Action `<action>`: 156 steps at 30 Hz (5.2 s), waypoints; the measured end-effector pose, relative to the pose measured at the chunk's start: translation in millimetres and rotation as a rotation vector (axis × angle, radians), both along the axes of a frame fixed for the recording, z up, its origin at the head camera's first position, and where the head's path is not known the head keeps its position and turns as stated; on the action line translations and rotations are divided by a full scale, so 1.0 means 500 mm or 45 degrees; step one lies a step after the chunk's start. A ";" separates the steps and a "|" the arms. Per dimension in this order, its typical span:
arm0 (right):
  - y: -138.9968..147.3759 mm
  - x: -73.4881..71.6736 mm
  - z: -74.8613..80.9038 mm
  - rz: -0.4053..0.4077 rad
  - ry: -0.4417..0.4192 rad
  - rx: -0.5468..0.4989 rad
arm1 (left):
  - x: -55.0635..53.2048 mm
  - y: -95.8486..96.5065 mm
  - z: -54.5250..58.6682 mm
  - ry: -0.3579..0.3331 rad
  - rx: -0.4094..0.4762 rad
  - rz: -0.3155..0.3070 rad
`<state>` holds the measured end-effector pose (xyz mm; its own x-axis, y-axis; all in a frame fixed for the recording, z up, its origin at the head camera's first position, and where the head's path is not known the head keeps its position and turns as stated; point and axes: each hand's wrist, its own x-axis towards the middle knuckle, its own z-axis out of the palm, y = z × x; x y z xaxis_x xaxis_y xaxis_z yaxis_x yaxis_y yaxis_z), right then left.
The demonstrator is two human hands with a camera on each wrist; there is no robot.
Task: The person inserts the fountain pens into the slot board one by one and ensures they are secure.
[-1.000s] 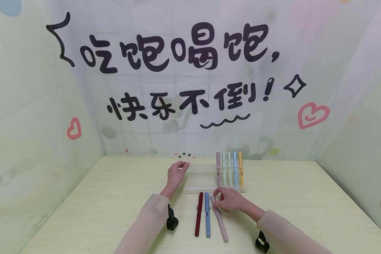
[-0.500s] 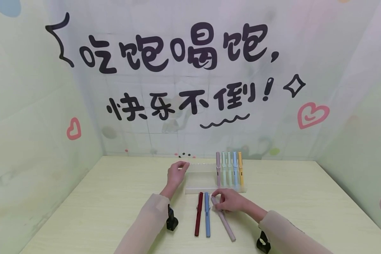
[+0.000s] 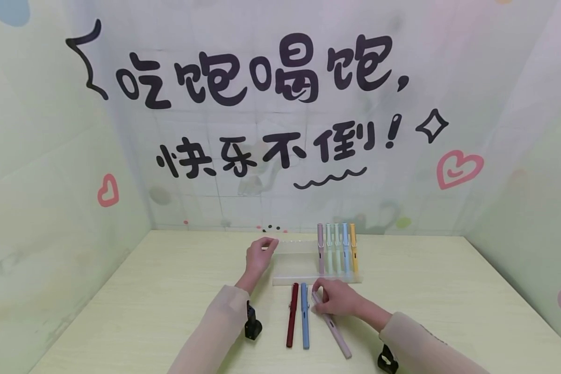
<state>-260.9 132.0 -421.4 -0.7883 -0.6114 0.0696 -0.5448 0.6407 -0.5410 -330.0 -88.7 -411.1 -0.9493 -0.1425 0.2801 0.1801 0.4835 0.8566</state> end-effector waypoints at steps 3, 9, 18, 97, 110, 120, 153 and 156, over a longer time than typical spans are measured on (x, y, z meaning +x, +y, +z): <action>0.000 0.002 0.002 -0.010 -0.013 0.002 | -0.001 -0.001 -0.001 -0.004 -0.002 0.000; 0.003 0.005 0.008 0.008 -0.029 -0.047 | 0.000 -0.001 -0.001 -0.006 0.005 -0.002; 0.009 -0.004 0.008 0.044 0.014 -0.135 | 0.002 -0.002 -0.001 -0.003 0.010 -0.002; 0.000 -0.117 0.153 -0.320 0.087 -0.640 | 0.006 0.000 0.005 -0.012 0.023 -0.021; -0.013 -0.129 0.160 -0.460 0.114 -0.768 | 0.007 0.001 0.005 -0.003 0.044 -0.015; -0.028 -0.139 0.137 -0.469 0.358 -0.735 | 0.004 0.001 0.002 -0.025 0.045 -0.003; -0.037 -0.134 0.104 -0.443 0.383 -0.610 | 0.002 0.001 0.003 -0.021 0.029 0.002; -0.038 -0.135 0.105 -0.449 0.363 -0.595 | 0.002 0.001 0.003 -0.028 0.029 0.004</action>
<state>-328.5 112.9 -369.0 -0.8473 -0.1742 0.5018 -0.5084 0.5394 -0.6713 -328.9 -88.0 -409.5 -0.9548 -0.1516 0.2555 0.1593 0.4646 0.8711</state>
